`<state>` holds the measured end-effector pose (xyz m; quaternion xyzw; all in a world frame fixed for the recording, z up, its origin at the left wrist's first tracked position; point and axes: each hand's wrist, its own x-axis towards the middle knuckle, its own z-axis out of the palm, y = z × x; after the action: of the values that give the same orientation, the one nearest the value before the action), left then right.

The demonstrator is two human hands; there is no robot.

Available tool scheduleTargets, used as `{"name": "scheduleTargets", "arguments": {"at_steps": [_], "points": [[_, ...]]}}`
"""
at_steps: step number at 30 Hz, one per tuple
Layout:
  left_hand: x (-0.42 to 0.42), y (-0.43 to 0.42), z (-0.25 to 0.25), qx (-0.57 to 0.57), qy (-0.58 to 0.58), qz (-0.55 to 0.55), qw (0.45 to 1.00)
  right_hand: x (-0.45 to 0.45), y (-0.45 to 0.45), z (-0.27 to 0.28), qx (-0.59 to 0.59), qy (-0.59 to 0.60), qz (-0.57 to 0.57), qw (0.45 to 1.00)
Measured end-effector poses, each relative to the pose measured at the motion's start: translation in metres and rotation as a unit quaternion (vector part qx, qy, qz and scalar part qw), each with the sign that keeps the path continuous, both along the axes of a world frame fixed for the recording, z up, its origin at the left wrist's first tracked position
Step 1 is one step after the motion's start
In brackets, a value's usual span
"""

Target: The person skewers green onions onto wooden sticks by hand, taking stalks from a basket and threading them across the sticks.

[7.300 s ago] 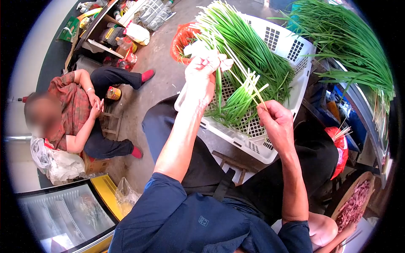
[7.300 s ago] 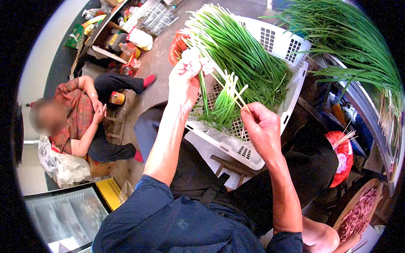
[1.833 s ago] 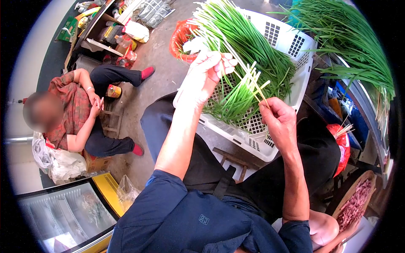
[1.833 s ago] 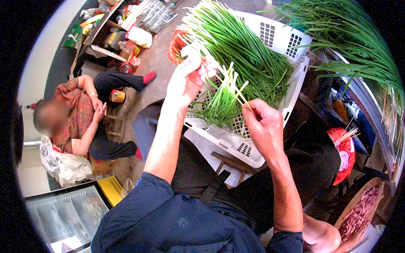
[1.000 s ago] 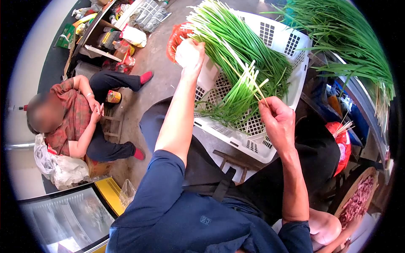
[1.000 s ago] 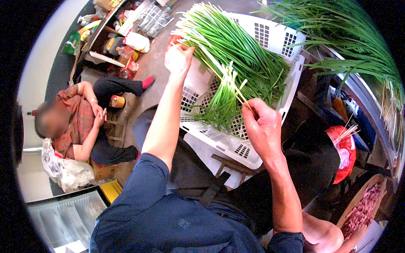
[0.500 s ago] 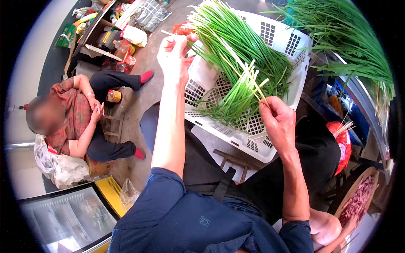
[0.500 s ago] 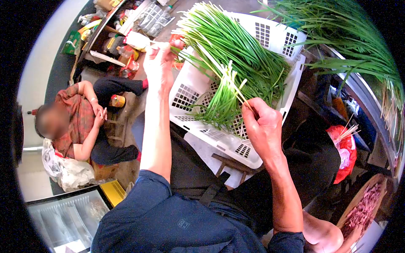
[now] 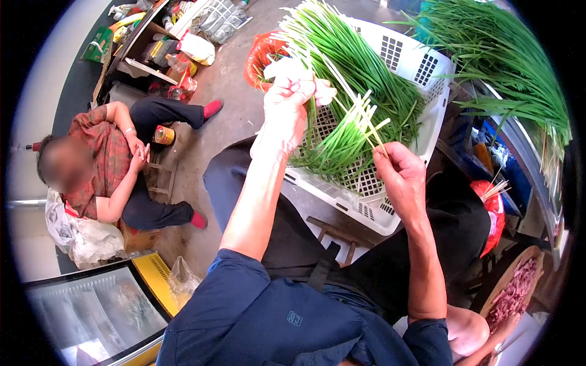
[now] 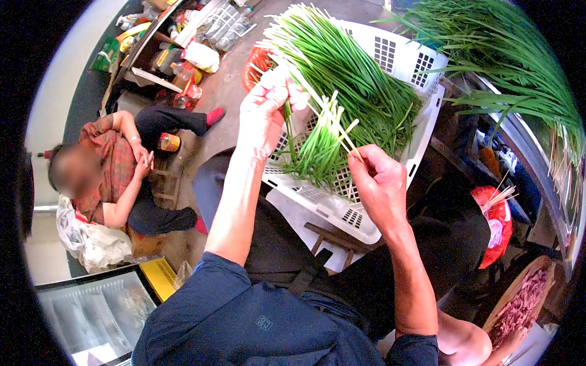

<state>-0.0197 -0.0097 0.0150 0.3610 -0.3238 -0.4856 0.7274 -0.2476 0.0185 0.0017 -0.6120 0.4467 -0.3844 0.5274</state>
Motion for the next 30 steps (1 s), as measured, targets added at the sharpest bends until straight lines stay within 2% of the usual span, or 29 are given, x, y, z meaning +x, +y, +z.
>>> {"name": "scheduleTargets", "arguments": {"at_steps": [2,10,15,30], "points": [[-0.001,0.001,0.001,0.023,0.014,0.012,1.0,0.001,0.0,-0.002,0.003,-0.014,-0.003,1.0],[0.0,0.0,-0.004,-0.006,0.017,0.007,1.0,0.002,0.0,0.0,-0.008,-0.002,0.01,1.0],[-0.005,-0.001,-0.001,-0.007,0.004,0.044,0.999,0.002,0.0,-0.001,-0.014,0.003,0.006,1.0],[-0.009,0.002,-0.005,-0.022,-0.053,0.045,0.997,-0.002,0.0,0.001,-0.007,0.001,0.007,1.0]]}}
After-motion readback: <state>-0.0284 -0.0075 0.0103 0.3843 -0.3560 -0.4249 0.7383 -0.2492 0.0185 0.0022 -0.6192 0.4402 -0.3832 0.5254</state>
